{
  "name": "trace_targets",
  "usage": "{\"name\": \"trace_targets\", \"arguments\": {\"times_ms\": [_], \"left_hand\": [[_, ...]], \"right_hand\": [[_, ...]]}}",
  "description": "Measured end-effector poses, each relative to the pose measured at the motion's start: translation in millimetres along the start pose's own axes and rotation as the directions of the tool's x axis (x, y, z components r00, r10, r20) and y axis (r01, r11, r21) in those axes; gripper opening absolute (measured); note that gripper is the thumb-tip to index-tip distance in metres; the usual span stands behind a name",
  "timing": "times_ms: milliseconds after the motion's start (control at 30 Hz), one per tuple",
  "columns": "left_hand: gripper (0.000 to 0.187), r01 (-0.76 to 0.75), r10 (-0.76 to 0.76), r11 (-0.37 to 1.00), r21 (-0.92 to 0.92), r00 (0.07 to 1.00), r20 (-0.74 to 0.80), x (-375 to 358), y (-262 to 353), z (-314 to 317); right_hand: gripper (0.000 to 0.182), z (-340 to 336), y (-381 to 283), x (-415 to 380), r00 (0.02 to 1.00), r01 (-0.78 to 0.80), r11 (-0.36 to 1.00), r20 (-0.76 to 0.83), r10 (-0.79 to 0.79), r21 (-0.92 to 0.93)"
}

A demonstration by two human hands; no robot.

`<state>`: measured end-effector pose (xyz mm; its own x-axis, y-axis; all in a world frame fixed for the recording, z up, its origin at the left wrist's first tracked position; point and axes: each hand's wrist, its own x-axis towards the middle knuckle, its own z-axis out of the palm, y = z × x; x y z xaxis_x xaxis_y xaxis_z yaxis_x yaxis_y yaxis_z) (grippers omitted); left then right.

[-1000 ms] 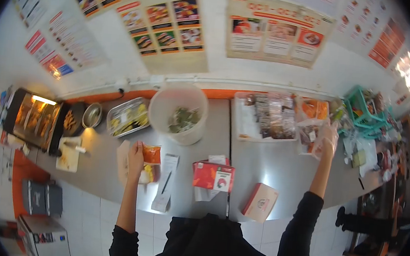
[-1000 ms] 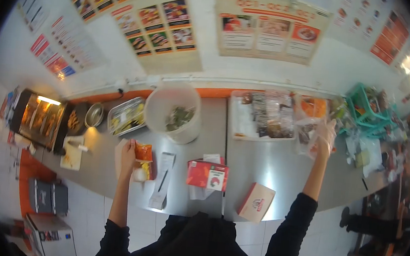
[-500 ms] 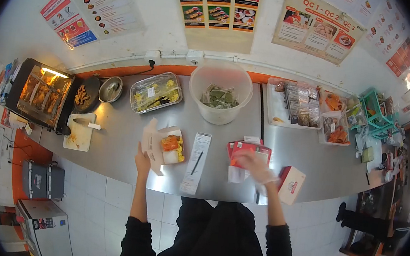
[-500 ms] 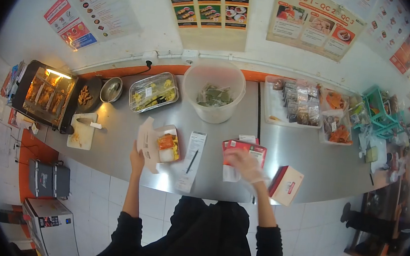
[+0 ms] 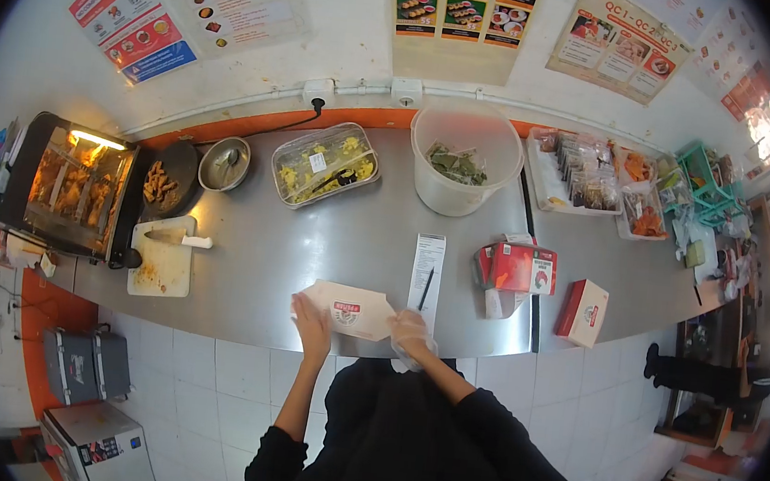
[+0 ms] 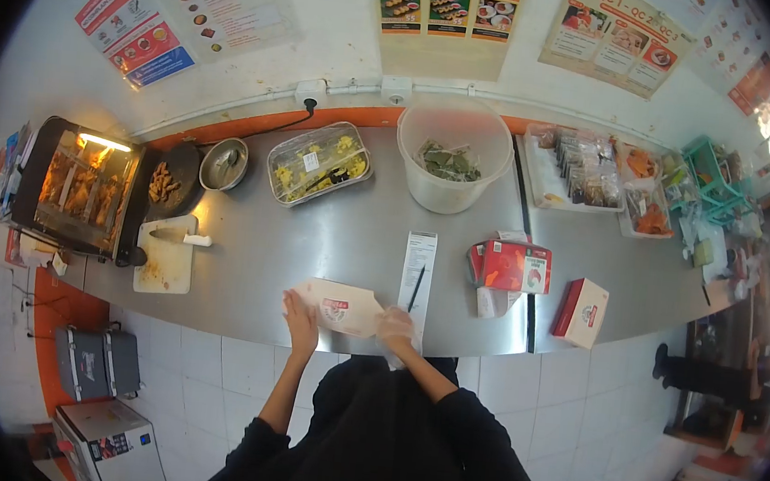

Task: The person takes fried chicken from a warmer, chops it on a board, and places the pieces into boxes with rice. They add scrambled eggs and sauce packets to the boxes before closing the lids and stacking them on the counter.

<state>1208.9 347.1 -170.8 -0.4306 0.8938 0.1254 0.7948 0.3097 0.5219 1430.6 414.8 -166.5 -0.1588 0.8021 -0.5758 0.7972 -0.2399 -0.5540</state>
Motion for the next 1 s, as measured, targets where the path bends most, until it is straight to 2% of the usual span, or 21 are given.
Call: {"name": "trace_targets", "arguments": {"times_ms": [33,100,133,200,233,300,400,433,500,533,633,667,700,800,867,900,933,1000], "left_hand": [[0.060,0.017,-0.014,0.999,-0.034,0.997,0.072,3.9,-8.1,8.2],[0.061,0.063,-0.042,0.994,-0.093,0.975,0.219,7.1,-18.8,18.6],[0.059,0.165,-0.124,0.954,-0.250,0.977,0.174,3.8,-14.5,20.9],[0.058,0.392,-0.258,0.870,-0.298,0.878,0.403,17.6,1.2,-7.8],[0.057,0.501,-0.308,0.813,-0.296,0.802,0.512,23.5,5.0,-18.1],[0.056,0.469,-0.270,0.818,-0.333,0.824,0.499,22.9,-28.0,8.0],[0.056,0.357,-0.198,0.872,-0.334,0.883,0.426,15.3,-35.9,13.0],[0.056,0.309,-0.170,0.895,-0.321,0.903,0.394,12.8,-34.1,10.1],[0.056,0.285,-0.090,0.786,-0.549,0.931,0.354,7.9,-30.5,4.0],[0.055,0.270,-0.058,0.712,-0.648,0.942,0.329,4.4,-30.5,-0.5],[0.053,0.119,0.072,0.732,-0.671,0.966,0.250,5.4,-29.9,-14.9],[0.053,0.223,0.036,0.662,-0.715,0.944,0.329,6.8,-15.9,-29.6],[0.053,0.237,0.021,0.726,-0.646,0.931,0.364,9.4,-19.7,-25.6],[0.055,0.246,-0.039,0.881,-0.405,0.889,0.456,26.4,-51.3,2.1],[0.056,0.232,-0.091,0.946,-0.226,0.861,0.501,36.8,-63.3,13.8],[0.052,0.271,-0.103,0.925,-0.267,0.853,0.511,42.9,-62.1,15.7],[0.049,0.310,-0.114,0.900,-0.307,0.846,0.521,51.4,-57.5,17.9],[0.044,0.388,-0.135,0.839,-0.381,0.828,0.545,70.1,-44.7,23.5]], "right_hand": [[0.046,21.2,1.0,10.1,0.978,-0.005,0.991,-0.206,0.032,0.133],[0.043,77.0,6.2,24.7,0.811,0.065,0.927,-0.560,0.166,0.369],[0.043,96.1,17.2,27.8,0.842,0.086,0.962,-0.536,0.068,0.258],[0.044,121.0,31.8,34.9,0.886,0.153,0.988,-0.446,-0.124,0.029],[0.045,109.0,25.4,30.3,0.918,0.172,0.983,-0.353,-0.182,-0.060],[0.048,67.5,4.8,11.8,0.954,0.231,0.947,-0.141,-0.266,-0.225],[0.050,57.6,-3.1,16.8,0.997,-0.034,0.995,-0.071,0.041,0.098],[0.051,56.1,-3.9,12.6,0.991,0.054,0.984,-0.130,-0.032,0.168],[0.056,46.2,-10.1,-10.0,0.953,0.236,0.930,-0.255,-0.164,0.281],[0.058,38.7,-15.7,-19.2,0.951,0.253,0.919,-0.251,-0.180,0.303],[0.061,14.0,-34.9,-33.7,0.946,0.288,0.894,-0.247,-0.210,0.343],[0.059,13.3,-35.4,-34.1,0.947,0.287,0.895,-0.244,-0.210,0.342],[0.058,13.0,-36.1,-33.3,0.947,0.287,0.895,-0.242,-0.211,0.342],[0.047,7.7,-39.9,-11.6,0.993,0.041,0.989,-0.117,-0.024,0.145],[0.037,27.9,-23.8,19.8,0.942,0.135,0.974,-0.330,-0.069,0.181],[0.034,40.1,-13.8,40.2,0.897,0.185,0.964,-0.433,-0.086,0.191],[0.033,51.5,-10.1,61.6,0.842,0.336,0.896,-0.519,-0.148,0.291],[0.032,65.2,-20.9,93.2,0.692,0.618,0.667,-0.691,-0.210,0.417]]}}
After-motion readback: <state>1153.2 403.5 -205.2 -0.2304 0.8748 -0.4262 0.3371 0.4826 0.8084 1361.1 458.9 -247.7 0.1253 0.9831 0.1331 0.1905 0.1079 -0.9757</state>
